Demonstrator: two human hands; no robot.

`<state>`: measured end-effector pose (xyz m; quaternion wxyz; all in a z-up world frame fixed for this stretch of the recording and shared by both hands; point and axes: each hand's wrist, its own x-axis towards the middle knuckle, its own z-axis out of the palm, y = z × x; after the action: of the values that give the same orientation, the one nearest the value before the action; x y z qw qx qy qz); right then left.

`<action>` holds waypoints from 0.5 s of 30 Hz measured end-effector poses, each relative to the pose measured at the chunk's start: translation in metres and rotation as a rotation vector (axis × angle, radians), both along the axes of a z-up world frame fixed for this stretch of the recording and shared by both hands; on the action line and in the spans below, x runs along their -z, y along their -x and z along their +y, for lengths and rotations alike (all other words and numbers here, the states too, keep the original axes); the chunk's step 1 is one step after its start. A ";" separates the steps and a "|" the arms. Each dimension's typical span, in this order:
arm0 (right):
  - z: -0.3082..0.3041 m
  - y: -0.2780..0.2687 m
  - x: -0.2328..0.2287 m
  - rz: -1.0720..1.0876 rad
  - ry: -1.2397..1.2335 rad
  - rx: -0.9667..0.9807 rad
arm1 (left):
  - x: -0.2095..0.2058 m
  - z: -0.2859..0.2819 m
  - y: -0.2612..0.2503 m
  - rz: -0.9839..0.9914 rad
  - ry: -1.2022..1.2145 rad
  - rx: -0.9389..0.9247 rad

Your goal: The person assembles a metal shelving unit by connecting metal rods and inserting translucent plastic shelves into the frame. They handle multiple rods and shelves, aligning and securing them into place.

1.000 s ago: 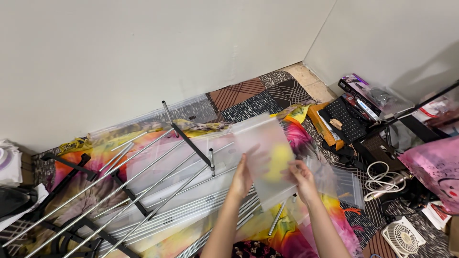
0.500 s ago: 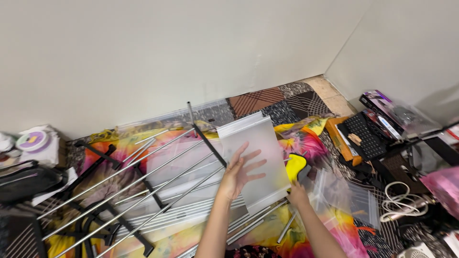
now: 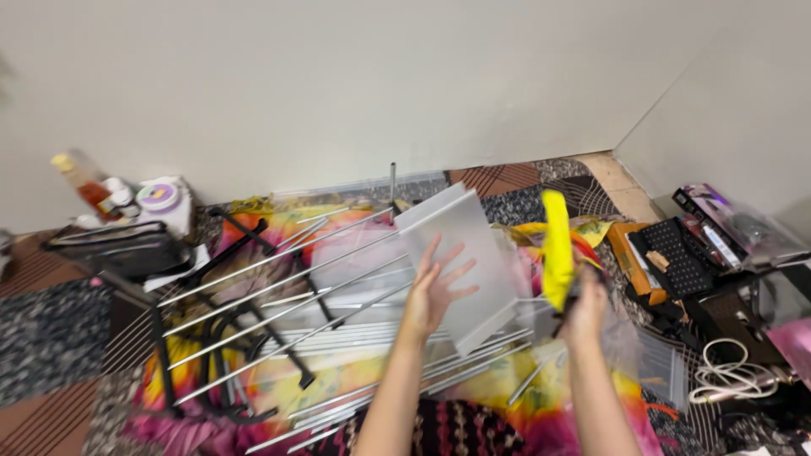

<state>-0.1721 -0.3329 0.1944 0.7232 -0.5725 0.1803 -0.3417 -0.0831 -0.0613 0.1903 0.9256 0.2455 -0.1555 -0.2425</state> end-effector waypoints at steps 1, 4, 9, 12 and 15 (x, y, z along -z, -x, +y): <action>0.031 0.009 -0.015 0.087 0.064 -0.038 | 0.002 0.000 0.004 0.015 0.005 -0.010; 0.148 0.005 -0.036 -0.291 0.701 -0.245 | 0.008 -0.003 0.019 0.076 0.098 -0.007; 0.237 -0.007 -0.067 -0.101 1.068 -0.256 | 0.001 0.024 0.046 0.098 0.062 -0.010; 0.242 -0.039 -0.083 -0.048 1.188 -0.133 | -0.013 0.046 0.058 0.049 -0.102 -0.097; 0.252 -0.055 -0.086 -0.015 0.907 -0.197 | -0.024 0.061 0.069 -0.048 -0.159 -0.137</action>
<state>-0.1174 -0.0812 0.2801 0.4300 -0.8428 -0.0479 -0.3200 -0.1521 0.0001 0.2141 0.9136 0.3341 -0.1409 -0.1842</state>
